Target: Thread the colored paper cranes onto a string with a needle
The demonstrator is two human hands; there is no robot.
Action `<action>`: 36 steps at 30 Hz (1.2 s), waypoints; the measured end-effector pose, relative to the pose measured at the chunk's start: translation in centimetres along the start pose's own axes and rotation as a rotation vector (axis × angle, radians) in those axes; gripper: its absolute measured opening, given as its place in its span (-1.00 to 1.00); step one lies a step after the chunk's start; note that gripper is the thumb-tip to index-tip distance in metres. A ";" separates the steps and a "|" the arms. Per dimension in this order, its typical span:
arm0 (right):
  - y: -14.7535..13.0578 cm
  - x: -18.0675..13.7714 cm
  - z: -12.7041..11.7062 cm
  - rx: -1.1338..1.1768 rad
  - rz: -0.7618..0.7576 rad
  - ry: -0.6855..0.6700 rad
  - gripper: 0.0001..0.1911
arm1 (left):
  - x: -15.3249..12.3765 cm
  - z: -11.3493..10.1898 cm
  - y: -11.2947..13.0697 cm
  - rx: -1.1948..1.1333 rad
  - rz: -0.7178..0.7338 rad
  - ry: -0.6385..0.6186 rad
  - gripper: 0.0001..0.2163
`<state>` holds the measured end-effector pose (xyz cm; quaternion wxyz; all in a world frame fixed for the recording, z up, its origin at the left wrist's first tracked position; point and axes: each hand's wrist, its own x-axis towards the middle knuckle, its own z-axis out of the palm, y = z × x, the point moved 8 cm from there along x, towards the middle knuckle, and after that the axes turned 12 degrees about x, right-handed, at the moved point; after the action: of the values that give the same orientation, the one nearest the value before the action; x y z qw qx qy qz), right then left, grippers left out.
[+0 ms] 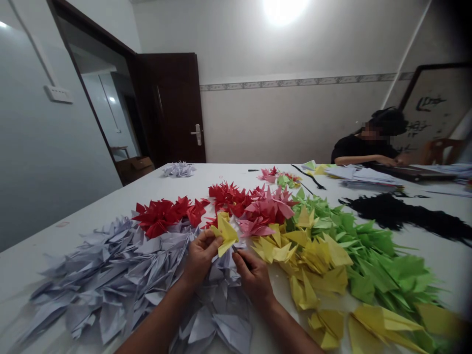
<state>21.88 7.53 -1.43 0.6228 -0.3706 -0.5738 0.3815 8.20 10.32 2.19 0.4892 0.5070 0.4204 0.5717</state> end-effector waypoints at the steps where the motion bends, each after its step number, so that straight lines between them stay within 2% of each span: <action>1: 0.0 0.0 0.1 -0.012 -0.002 -0.006 -0.67 | 0.0 0.0 0.1 0.027 0.017 0.000 -0.70; 4: -0.2 0.0 0.1 -0.048 -0.002 -0.010 -0.67 | 0.2 -0.4 0.9 0.081 0.088 0.012 -0.69; 9: 0.1 0.1 0.0 -0.057 0.027 0.005 -0.64 | 0.6 -2.9 3.6 0.150 0.270 0.167 -0.54; 11: 0.4 0.1 -0.1 -0.055 0.036 0.014 -0.64 | 0.6 -3.8 4.8 0.241 0.348 0.199 -0.58; 15: 0.7 0.2 -0.3 -0.024 0.056 0.037 -0.63 | 0.5 -4.4 6.3 0.523 0.445 0.182 -0.77; 20: 0.7 0.3 -0.3 0.003 0.069 0.044 -0.61 | 0.0 -4.2 6.9 0.894 0.530 0.141 -0.83; 23: 1.0 0.3 -0.3 0.011 0.083 0.044 -0.59 | 0.3 -3.3 8.1 0.979 0.611 0.130 -0.76; 25: 1.2 0.4 -0.3 0.017 0.083 0.045 -0.59 | 1.4 -2.2 9.1 1.029 0.653 0.131 -0.75; 27: 1.3 0.5 -0.3 0.021 0.071 0.046 -0.59 | 3.8 -0.2 9.3 1.185 0.618 0.061 -0.77; 29: 1.1 0.5 -0.4 0.018 0.058 0.059 -0.59 | 7.2 2.0 7.5 1.492 0.443 -0.104 -0.77; 32: 0.8 0.5 -0.4 0.017 0.050 0.067 -0.60 | 11.2 4.3 5.1 1.630 0.310 -0.243 -0.89; 36: 0.8 0.6 -0.2 0.035 0.057 0.061 -0.61 | 14.5 5.3 1.6 1.754 0.159 -0.323 -0.81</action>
<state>22.05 8.39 -1.88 0.6352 -0.3873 -0.5372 0.3975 13.10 24.22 6.85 -0.0623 0.8006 0.5960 -0.0014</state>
